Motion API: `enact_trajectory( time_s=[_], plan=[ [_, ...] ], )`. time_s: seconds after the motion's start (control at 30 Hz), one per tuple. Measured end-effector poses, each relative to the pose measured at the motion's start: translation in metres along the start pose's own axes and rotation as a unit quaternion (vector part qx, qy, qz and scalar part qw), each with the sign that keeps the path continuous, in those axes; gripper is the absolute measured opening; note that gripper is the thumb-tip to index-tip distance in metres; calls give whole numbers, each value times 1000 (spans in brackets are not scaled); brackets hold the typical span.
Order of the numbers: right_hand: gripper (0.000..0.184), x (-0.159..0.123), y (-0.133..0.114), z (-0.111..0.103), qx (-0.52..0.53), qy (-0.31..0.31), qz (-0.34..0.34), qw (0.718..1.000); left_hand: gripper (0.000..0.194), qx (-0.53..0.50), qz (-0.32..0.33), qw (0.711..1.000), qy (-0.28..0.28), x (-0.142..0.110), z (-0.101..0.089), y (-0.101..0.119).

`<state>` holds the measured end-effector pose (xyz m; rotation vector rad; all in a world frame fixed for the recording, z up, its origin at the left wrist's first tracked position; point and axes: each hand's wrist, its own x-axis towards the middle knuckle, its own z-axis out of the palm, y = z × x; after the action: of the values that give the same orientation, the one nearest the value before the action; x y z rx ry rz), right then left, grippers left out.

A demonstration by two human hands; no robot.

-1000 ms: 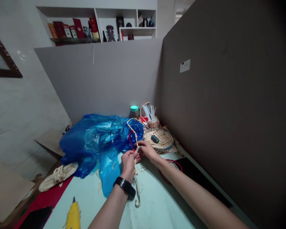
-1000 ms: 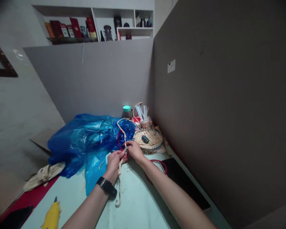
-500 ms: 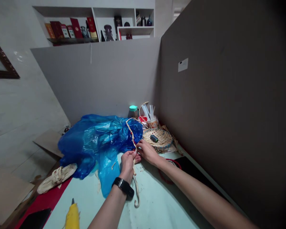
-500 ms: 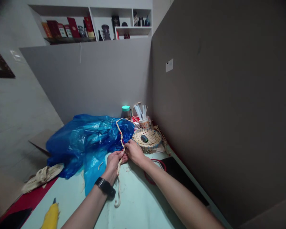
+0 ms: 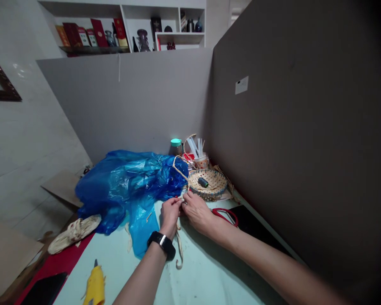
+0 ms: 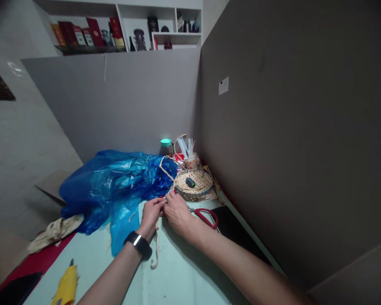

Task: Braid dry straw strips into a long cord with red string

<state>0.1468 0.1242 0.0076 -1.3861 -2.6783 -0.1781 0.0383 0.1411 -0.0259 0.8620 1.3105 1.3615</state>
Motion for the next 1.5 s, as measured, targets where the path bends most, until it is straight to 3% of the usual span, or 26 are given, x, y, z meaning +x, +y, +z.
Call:
enact_trajectory(
  time_s=[0.47,0.77,1.0,1.27,1.5],
  plan=[
    [24,0,15,-5,-6,-27,130,991,10,-45,-9,998,-36,-5,1,0],
    [21,-4,-3,-15,16,-51,39,998,8,-20,21,999,17,-6,0,7],
    [21,35,17,-31,13,-18,7,1000,15,-21,17,1000,-1,-3,0,3],
    [16,85,6,-23,26,-38,-40,998,8,-46,12,998,33,-3,2,3],
    [23,83,10,-23,74,-27,-88,993,13,-74,11,995,62,-7,2,5]
  ],
)
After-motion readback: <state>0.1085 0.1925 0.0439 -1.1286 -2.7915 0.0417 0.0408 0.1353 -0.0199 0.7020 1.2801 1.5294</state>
